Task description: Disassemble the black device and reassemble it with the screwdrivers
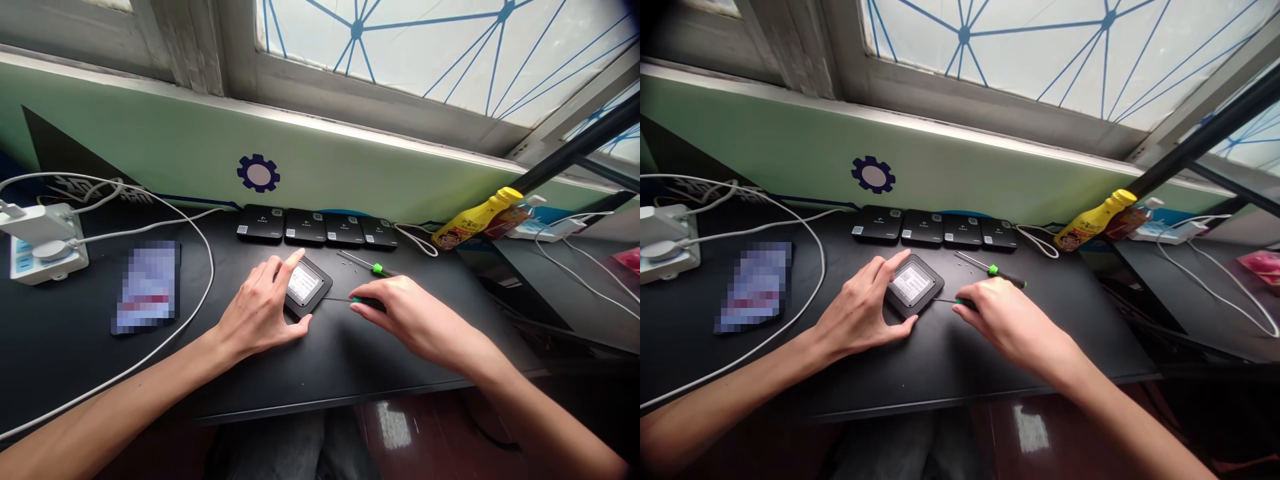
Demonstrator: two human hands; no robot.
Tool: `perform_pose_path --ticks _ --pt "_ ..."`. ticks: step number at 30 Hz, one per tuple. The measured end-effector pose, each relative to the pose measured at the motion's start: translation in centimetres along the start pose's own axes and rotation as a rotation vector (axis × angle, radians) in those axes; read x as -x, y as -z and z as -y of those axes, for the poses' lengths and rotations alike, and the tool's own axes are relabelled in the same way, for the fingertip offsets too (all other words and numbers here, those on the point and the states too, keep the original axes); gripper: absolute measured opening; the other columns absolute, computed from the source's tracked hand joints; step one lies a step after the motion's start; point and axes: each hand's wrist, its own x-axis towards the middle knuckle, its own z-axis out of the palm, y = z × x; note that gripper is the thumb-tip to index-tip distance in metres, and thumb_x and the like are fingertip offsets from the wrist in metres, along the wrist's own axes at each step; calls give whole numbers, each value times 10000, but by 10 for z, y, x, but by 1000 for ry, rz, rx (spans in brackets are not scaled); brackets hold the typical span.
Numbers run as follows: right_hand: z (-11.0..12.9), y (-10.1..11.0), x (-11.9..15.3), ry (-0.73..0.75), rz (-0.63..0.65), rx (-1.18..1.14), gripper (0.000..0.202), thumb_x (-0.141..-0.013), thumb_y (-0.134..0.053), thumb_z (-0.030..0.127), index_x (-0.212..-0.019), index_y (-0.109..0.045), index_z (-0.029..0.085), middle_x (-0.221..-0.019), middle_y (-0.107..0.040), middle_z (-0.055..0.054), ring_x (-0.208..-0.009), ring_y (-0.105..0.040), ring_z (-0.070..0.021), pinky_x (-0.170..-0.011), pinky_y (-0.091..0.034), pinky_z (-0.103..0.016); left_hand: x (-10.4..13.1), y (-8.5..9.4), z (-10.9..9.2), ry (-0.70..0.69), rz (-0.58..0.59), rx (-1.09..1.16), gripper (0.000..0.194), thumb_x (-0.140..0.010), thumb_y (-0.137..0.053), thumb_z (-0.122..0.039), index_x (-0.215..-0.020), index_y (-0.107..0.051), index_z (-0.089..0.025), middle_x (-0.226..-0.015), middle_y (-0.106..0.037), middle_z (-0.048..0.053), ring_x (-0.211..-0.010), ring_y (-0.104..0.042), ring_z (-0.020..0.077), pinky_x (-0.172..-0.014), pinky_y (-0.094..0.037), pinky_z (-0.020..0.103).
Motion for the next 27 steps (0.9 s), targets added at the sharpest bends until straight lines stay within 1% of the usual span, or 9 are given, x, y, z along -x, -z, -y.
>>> perform_pose_path --ticks 2,4,7,9,12,14,19,23,27 --pt "-5 -14 12 -74 -35 -104 405 -1160 -576 542 -1326 -819 264 -1263 -855 -84 -1155 -807 -309 -953 -613 -405 0 0 1 -11 4 6 1093 -878 -840 -411 -1772 -243 -211 -1282 -614 141 -1126 -679 366 -1036 -619 530" --pt "-7 -31 23 -141 -89 -217 384 -1150 -605 543 -1367 -802 295 -1298 -847 -52 -1192 -798 -286 -1042 -599 -403 -1 0 3 -23 5 17 1102 -875 -844 -407 -1775 -240 -213 -1298 -619 145 -1132 -679 364 -1044 -619 537" --pt "-2 -62 37 -198 -153 -363 346 -1176 -571 490 -1389 -780 316 -1264 -835 -35 -1112 -801 -239 -974 -603 -362 -1 0 5 -35 3 35 1106 -869 -854 -396 -1778 -248 -223 -1319 -623 152 -1128 -681 360 -1041 -624 542" --pt "5 -83 44 -219 -235 -403 332 -1181 -573 445 -1416 -764 308 -1266 -826 -37 -1104 -798 -223 -984 -595 -353 -2 0 6 -37 1 41 1102 -870 -856 -389 -1779 -255 -226 -1302 -626 148 -1105 -687 352 -1025 -631 538" --pt "15 -112 49 -239 -369 -377 343 -1180 -582 394 -1456 -751 278 -1184 -818 -53 -1023 -794 -215 -912 -598 -347 -2 1 5 -34 6 36 1095 -874 -851 -376 -1782 -259 -219 -1258 -626 137 -1069 -691 342 -1000 -636 530" --pt "21 -125 50 -224 -444 -304 375 -1181 -577 353 -1509 -725 246 -1131 -805 -69 -948 -786 -216 -856 -595 -354 -3 1 5 -37 22 20 1077 -880 -836 -366 -1781 -265 -215 -1259 -624 138 -1064 -691 341 -983 -637 523" --pt "33 -136 48 -211 -514 -187 383 -1175 -589 285 -1530 -710 209 -1040 -786 -60 -850 -773 -198 -763 -573 -333 -5 2 7 -57 55 -10 1039 -887 -795 -337 -1774 -276 -185 -1305 -621 158 -1080 -686 344 -987 -633 512" --pt "47 -140 47 -199 -566 -149 346 -1164 -608 250 -1483 -727 186 -1078 -816 -75 -894 -804 -206 -815 -597 -328 -6 0 7 -47 68 -3 936 -872 -792 -321 -1702 -385 -173 -1340 -612 176 -1141 -669 372 -1030 -617 556" --pt "58 -148 44 -202 -646 -131 301 -1143 -646 218 -1425 -741 170 -1120 -836 -89 -924 -820 -214 -877 -608 -331 -7 -3 8 14 33 56 895 -902 -828 -389 -1679 -422 -203 -1364 -595 165 -1188 -672 357 -1075 -612 541"
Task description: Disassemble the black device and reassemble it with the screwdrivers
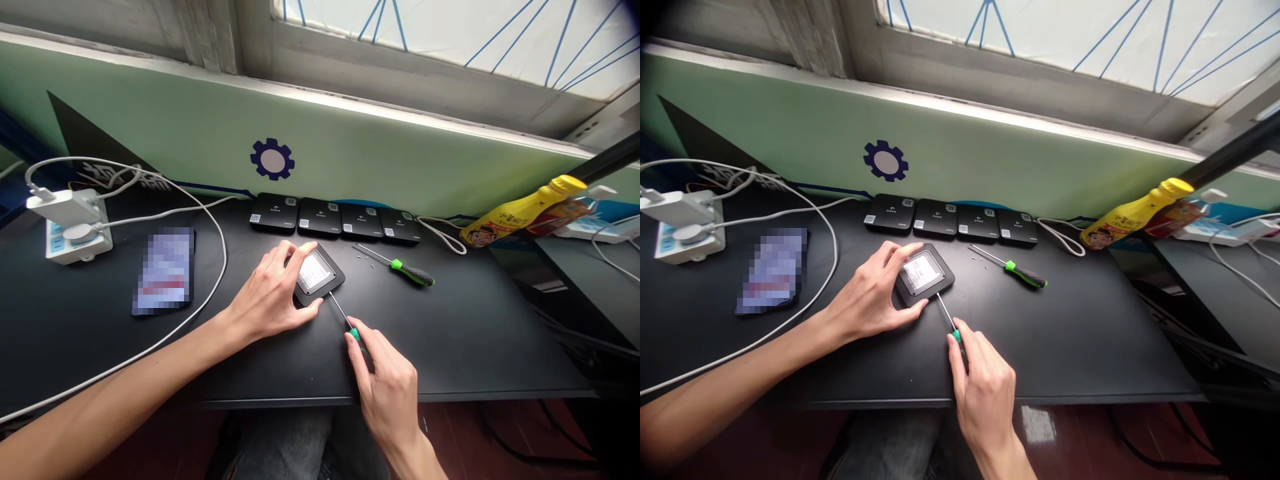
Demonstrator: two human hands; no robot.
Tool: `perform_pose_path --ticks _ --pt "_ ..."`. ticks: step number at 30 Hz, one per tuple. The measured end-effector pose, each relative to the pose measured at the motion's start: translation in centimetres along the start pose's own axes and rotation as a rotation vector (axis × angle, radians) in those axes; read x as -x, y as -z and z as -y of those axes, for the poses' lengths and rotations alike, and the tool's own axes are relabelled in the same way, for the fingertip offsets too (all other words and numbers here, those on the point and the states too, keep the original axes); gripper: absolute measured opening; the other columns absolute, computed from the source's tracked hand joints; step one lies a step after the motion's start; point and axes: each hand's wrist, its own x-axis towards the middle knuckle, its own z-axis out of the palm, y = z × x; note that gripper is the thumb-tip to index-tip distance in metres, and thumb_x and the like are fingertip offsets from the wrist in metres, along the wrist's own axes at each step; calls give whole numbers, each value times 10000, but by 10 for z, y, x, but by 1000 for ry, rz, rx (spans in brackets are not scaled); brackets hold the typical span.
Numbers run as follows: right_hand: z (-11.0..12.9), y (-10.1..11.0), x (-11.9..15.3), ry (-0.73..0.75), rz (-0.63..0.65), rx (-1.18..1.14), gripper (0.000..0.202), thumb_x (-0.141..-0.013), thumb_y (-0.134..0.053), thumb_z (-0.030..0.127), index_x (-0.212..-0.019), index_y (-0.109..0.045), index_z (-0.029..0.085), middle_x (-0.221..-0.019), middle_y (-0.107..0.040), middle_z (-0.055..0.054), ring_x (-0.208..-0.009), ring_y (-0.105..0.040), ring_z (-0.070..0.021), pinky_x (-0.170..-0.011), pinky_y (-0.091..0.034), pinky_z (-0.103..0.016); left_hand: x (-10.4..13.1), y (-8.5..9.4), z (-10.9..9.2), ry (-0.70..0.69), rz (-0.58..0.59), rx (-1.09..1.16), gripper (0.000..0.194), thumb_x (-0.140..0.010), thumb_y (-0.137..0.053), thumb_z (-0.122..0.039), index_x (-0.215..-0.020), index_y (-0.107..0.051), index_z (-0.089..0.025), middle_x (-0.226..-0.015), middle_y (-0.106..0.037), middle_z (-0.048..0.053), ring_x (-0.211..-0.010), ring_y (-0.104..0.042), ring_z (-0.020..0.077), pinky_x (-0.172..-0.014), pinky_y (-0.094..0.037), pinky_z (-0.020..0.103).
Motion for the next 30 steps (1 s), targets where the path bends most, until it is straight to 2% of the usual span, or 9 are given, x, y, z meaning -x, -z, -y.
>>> perform_pose_path --ticks 7,12,17,22,26,30 --pt "3 -4 2 53 30 -59 296 -1120 -674 165 -1408 -740 155 -1128 -829 -89 -953 -810 -203 -915 -593 -320 -5 -1 10 -17 -36 13 905 -876 -878 -443 -1653 -481 -205 -1320 -608 151 -1152 -676 339 -1063 -620 536" --pt "6 -4 2 3 6 -124 290 -1121 -673 156 -1404 -735 186 -1110 -813 -62 -936 -787 -172 -883 -570 -297 -8 2 15 -49 -44 59 910 -869 -882 -417 -1658 -481 -205 -1308 -614 138 -1150 -698 319 -1021 -635 475" --pt "7 -3 -2 -6 12 -165 295 -1127 -659 147 -1413 -719 193 -1114 -804 -61 -948 -777 -165 -889 -564 -288 -10 5 21 -68 -63 97 871 -872 -887 -436 -1623 -505 -215 -1194 -657 86 -1031 -709 276 -955 -618 427" --pt "10 -1 -4 6 47 -178 295 -1139 -640 171 -1423 -714 201 -1154 -809 -71 -991 -789 -184 -912 -575 -301 -11 6 22 -94 -59 167 891 -829 -920 -458 -1590 -532 -205 -1106 -639 53 -990 -698 256 -947 -605 407" --pt "10 6 -2 -29 87 -165 305 -1137 -642 194 -1432 -714 224 -1148 -810 -69 -980 -790 -205 -899 -586 -328 -10 5 17 -108 -61 150 868 -840 -909 -440 -1577 -517 -203 -1145 -658 64 -995 -708 256 -940 -606 399" --pt "4 21 5 -46 136 -164 313 -1127 -659 217 -1431 -720 258 -1181 -816 -63 -1004 -799 -216 -909 -598 -339 -9 5 16 -139 -44 93 834 -873 -870 -452 -1579 -493 -216 -1203 -681 89 -1067 -739 293 -949 -623 410"
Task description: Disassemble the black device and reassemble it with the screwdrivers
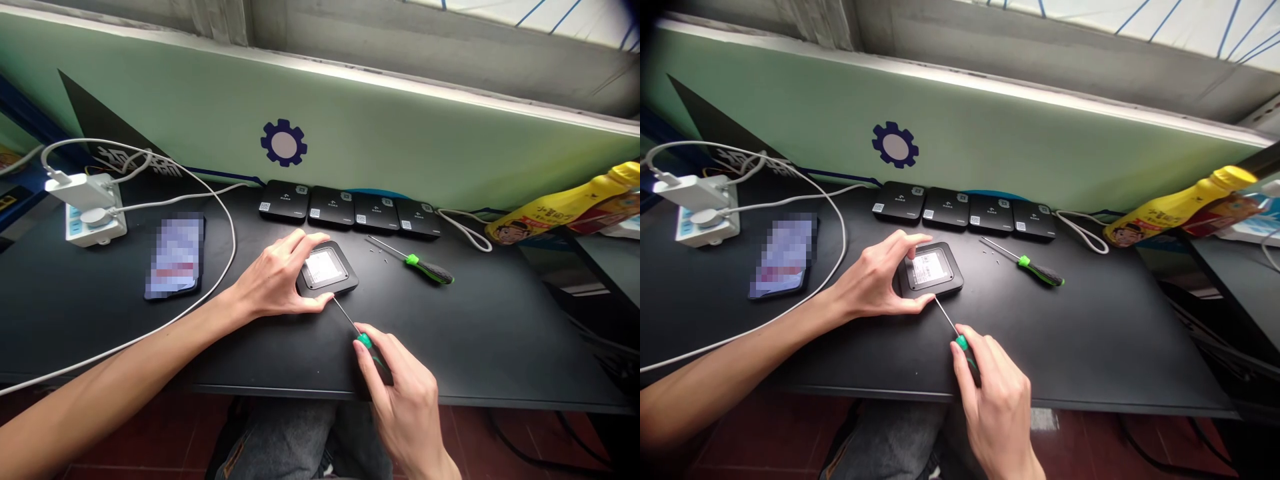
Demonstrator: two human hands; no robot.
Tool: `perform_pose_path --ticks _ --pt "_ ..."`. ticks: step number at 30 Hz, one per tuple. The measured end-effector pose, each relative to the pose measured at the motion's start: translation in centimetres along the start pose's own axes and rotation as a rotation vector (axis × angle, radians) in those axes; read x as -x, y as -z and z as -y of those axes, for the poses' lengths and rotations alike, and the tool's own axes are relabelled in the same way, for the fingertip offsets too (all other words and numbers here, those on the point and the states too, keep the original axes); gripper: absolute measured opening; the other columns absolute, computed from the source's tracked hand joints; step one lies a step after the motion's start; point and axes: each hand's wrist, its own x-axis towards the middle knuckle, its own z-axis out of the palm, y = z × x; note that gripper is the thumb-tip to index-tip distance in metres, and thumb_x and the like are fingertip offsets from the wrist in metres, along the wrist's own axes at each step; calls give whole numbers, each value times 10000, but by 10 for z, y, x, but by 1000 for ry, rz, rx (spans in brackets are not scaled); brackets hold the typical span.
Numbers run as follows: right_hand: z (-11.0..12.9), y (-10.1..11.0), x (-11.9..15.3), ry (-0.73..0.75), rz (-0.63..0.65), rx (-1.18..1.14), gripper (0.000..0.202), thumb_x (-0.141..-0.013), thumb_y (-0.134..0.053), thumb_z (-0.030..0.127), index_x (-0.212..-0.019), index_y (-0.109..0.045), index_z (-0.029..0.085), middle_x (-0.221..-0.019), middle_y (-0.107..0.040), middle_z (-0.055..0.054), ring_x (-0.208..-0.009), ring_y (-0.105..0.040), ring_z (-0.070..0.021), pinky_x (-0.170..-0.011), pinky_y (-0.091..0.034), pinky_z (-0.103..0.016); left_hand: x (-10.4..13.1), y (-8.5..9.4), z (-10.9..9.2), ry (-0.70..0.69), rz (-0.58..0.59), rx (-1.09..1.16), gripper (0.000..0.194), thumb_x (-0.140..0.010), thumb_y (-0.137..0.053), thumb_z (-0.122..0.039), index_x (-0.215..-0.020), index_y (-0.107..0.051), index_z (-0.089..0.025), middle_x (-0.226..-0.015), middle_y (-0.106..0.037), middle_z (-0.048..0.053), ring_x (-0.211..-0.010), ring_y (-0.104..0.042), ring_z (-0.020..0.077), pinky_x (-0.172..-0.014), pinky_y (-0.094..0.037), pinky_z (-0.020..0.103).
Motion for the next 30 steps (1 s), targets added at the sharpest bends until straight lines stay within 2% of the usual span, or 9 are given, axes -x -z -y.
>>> perform_pose_path --ticks 5,8,13,19,23,26,30 --pt "-14 23 9 -28 31 35 257 -1107 -698 283 -1356 -758 277 -1105 -811 -45 -933 -784 -216 -838 -597 -339 2 -1 0 -13 52 -77 824 -907 -836 -484 -1593 -488 -190 -1227 -685 123 -1041 -746 313 -932 -643 442" --pt "-25 34 8 -86 29 30 213 -1106 -704 337 -1304 -777 308 -1145 -820 -21 -977 -791 -213 -855 -598 -326 2 0 1 -29 84 -86 825 -911 -823 -479 -1599 -486 -174 -1238 -682 139 -1043 -740 321 -949 -646 467" --pt "-40 54 -10 -147 87 -9 236 -1118 -693 406 -1332 -782 362 -1207 -815 3 -1061 -781 -201 -897 -589 -303 3 5 8 -139 178 -46 873 -900 -846 -496 -1625 -459 -201 -1304 -680 140 -1150 -739 327 -1026 -632 448" --pt "-55 80 -33 -166 262 24 307 -1111 -688 489 -1359 -826 371 -1050 -813 -10 -908 -760 -204 -758 -585 -294 6 8 10 -222 204 23 936 -857 -861 -486 -1646 -421 -242 -1256 -719 112 -1067 -763 304 -933 -649 411" --pt "-58 88 -42 -144 296 61 317 -1105 -691 500 -1358 -844 386 -1126 -853 -16 -995 -793 -229 -727 -590 -284 8 6 8 -234 213 37 950 -877 -852 -467 -1678 -382 -270 -1313 -730 117 -1119 -770 311 -960 -641 415" --pt "-56 89 -47 -134 326 54 335 -1111 -680 499 -1373 -844 372 -1181 -866 -29 -1064 -809 -251 -779 -624 -303 8 6 8 -228 221 53 951 -881 -849 -461 -1687 -376 -287 -1346 -729 116 -1172 -764 316 -993 -635 416" --pt "-52 91 -57 -166 387 -17 328 -1115 -671 520 -1342 -858 376 -1229 -872 -13 -1092 -819 -246 -948 -643 -347 8 5 8 -245 219 64 950 -875 -854 -450 -1684 -385 -280 -1362 -735 125 -1196 -765 325 -1018 -636 427"
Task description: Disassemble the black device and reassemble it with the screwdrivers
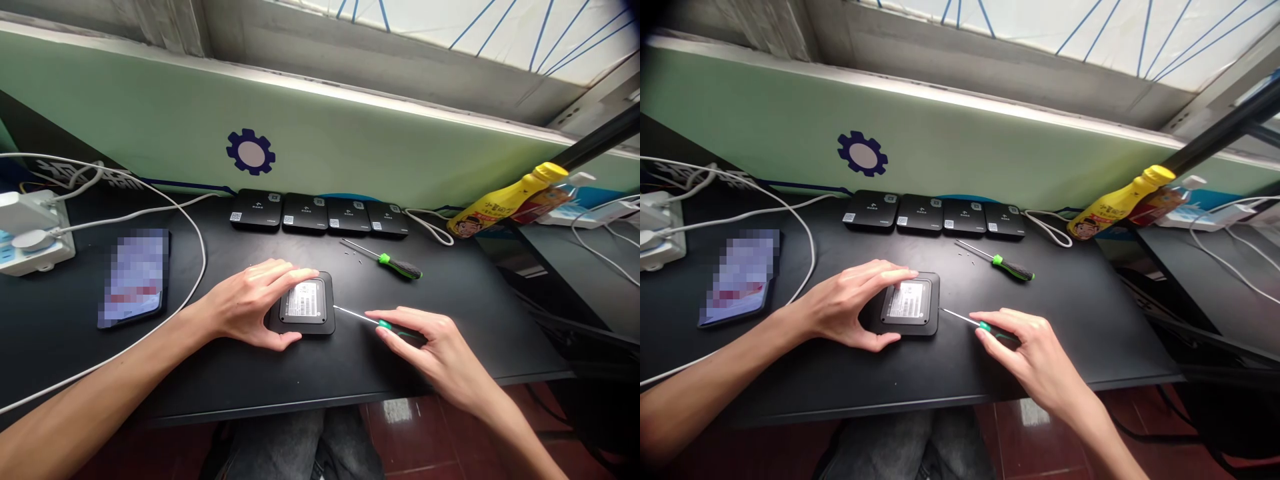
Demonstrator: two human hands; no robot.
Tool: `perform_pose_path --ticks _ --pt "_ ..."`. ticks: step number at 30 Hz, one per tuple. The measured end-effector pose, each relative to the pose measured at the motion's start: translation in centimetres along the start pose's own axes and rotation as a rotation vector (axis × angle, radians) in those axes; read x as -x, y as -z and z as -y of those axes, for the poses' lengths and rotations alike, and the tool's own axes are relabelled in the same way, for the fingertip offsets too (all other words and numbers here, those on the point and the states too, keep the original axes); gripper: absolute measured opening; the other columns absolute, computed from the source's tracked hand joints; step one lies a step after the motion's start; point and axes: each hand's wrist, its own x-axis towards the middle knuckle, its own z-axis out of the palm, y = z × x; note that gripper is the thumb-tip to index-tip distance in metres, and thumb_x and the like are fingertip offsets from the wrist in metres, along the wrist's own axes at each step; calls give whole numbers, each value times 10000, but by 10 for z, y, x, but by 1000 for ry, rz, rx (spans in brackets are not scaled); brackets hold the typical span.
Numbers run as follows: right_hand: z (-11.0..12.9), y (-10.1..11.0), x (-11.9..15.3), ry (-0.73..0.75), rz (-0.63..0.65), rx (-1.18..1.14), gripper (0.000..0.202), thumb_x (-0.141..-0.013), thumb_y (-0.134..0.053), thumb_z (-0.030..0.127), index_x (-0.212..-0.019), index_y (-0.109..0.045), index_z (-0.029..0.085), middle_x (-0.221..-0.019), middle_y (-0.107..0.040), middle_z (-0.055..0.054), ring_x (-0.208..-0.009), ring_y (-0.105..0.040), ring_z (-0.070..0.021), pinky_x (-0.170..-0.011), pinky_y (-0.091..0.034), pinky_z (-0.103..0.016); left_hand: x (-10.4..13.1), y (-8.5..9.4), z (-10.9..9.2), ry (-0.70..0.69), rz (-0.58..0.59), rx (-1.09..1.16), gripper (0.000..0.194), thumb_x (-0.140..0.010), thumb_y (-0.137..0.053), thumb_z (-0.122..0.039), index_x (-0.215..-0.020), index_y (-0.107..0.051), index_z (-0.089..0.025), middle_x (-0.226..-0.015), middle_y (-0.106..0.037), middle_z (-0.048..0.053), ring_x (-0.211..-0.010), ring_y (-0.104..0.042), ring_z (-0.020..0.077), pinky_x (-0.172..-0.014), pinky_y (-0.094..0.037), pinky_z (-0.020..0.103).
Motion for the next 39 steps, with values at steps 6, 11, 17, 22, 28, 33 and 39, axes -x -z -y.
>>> perform_pose_path --ticks 6,11,17,22,28,33,39 --pt "6 14 -16 60 21 66 308 -1116 -665 539 -1304 -865 401 -1242 -875 10 -1112 -828 -246 -956 -635 -346 -1 -2 -1 -75 -46 -19 889 -902 -838 -439 -1661 -431 -219 -1346 -750 163 -1206 -766 350 -1047 -642 465" --pt "6 24 -26 127 15 201 347 -1125 -640 563 -1340 -851 390 -1188 -875 -1 -1020 -825 -236 -880 -628 -343 -1 -2 -3 -90 -54 -21 931 -872 -854 -410 -1686 -443 -220 -1349 -757 166 -1205 -778 357 -1048 -656 468" --pt "3 49 -54 234 148 277 350 -1108 -681 556 -1357 -847 375 -1255 -875 -17 -1084 -825 -261 -956 -624 -376 0 -2 -1 -85 -44 1 954 -870 -854 -425 -1701 -422 -243 -1378 -753 163 -1225 -777 357 -1054 -660 469" --pt "27 65 -79 367 165 464 322 -1044 -770 583 -1249 -883 361 -1072 -886 -1 -945 -825 -253 -821 -608 -368 0 -2 -2 -73 -24 10 942 -867 -872 -416 -1681 -434 -238 -1394 -738 170 -1250 -769 362 -1057 -664 468" --pt "53 66 -90 440 160 596 269 -1027 -795 583 -1129 -862 344 -937 -833 12 -791 -769 -233 -662 -513 -364 1 -2 -1 -75 -33 5 927 -882 -865 -415 -1687 -441 -240 -1412 -730 176 -1284 -760 361 -1079 -661 467" --pt "52 64 -87 441 139 584 263 -1028 -799 574 -1137 -849 340 -954 -827 9 -840 -759 -234 -701 -514 -362 1 -1 -1 -80 -30 7 902 -895 -861 -424 -1671 -445 -230 -1409 -728 180 -1273 -763 354 -1074 -658 460" --pt "20 54 -62 229 194 353 365 -1108 -667 593 -1317 -841 351 -1263 -862 -13 -1140 -800 -282 -992 -573 -405 -1 0 0 -80 -28 18 910 -883 -862 -432 -1665 -443 -230 -1402 -738 167 -1244 -773 351 -1067 -654 451"
